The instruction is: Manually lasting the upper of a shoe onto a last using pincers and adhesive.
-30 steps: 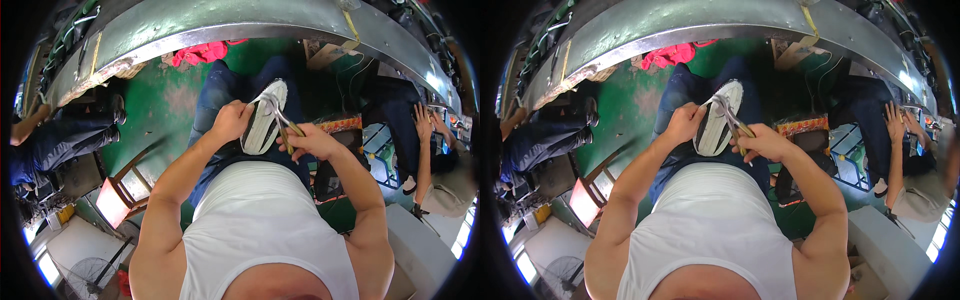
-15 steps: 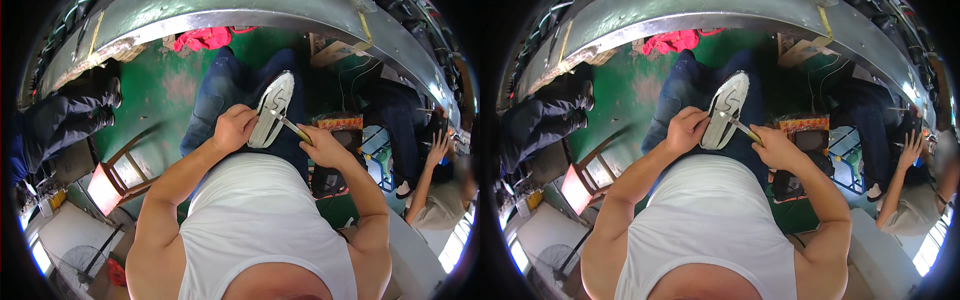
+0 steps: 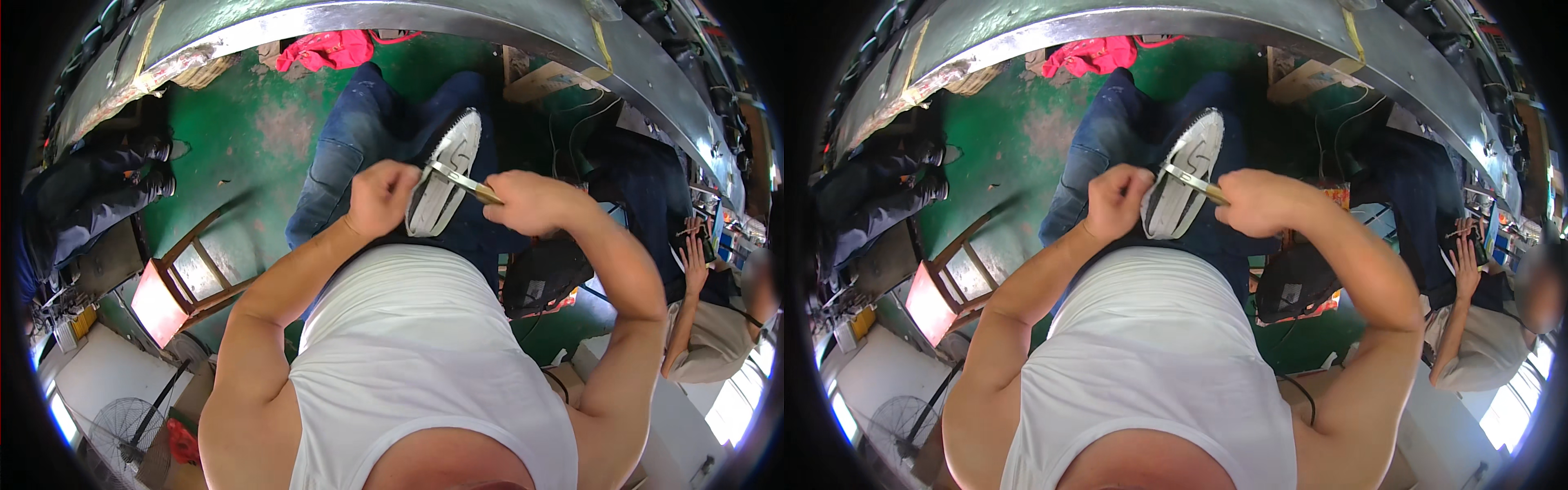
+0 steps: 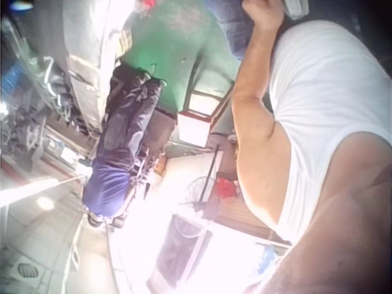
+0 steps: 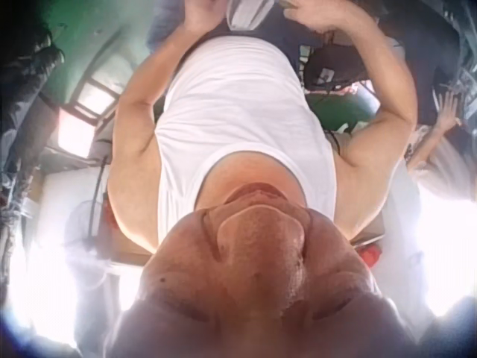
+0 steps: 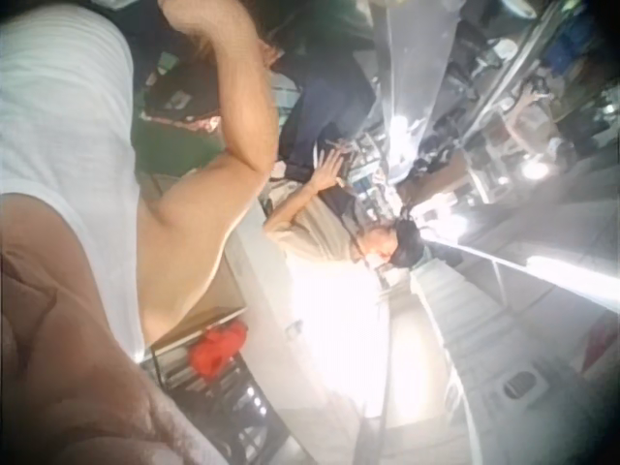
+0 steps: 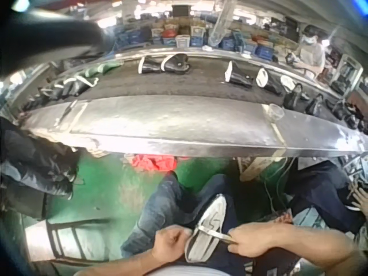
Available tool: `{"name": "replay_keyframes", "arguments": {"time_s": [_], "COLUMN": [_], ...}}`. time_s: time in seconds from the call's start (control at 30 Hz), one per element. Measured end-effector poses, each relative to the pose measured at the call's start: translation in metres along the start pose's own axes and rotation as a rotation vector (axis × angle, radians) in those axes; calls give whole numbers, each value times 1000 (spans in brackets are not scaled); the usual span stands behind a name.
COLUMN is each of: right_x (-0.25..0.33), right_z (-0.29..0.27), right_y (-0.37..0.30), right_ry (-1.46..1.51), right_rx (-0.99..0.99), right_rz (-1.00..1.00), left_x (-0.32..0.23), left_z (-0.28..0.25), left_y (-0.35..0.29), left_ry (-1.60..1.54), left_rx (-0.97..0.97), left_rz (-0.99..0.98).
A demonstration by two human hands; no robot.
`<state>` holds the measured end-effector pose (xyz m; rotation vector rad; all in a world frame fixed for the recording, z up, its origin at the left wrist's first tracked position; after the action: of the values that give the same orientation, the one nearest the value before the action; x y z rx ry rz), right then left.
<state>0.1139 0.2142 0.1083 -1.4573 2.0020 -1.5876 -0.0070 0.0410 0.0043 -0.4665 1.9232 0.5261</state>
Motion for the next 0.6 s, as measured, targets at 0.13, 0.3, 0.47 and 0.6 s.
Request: {"name": "replay_keyframes", "arguments": {"time_s": [0.13,0.3,0.47,0.6], "right_x": [-6,-23,-23,-27], "right_z": [5,53,95,54], "right_y": [19,52,55,31], "right_ry": [-111,230,588,432], "right_rx": [-149,-469,-606,-549], "right_rz": [-69,-223,-202,-207], "left_x": [45,26,34,31], "left_z": [19,23,24,30], "left_y": [4,12,15,16], "left_ry": [-226,-1176,-625,-494], "left_rx": [5,389,284,206], "left_rz": [-216,-371,-429,-415]}}
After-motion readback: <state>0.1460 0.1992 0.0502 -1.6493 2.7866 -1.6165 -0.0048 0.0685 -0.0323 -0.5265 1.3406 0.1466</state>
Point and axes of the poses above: each hand's wrist, its own y-axis towards the middle knuckle, its own z-axis out of the palm, x = y × z, the point moved 4 cm from there along y, towards the middle knuckle, and after that the axes turned 4 degrees about x, right-handed, at the moved point
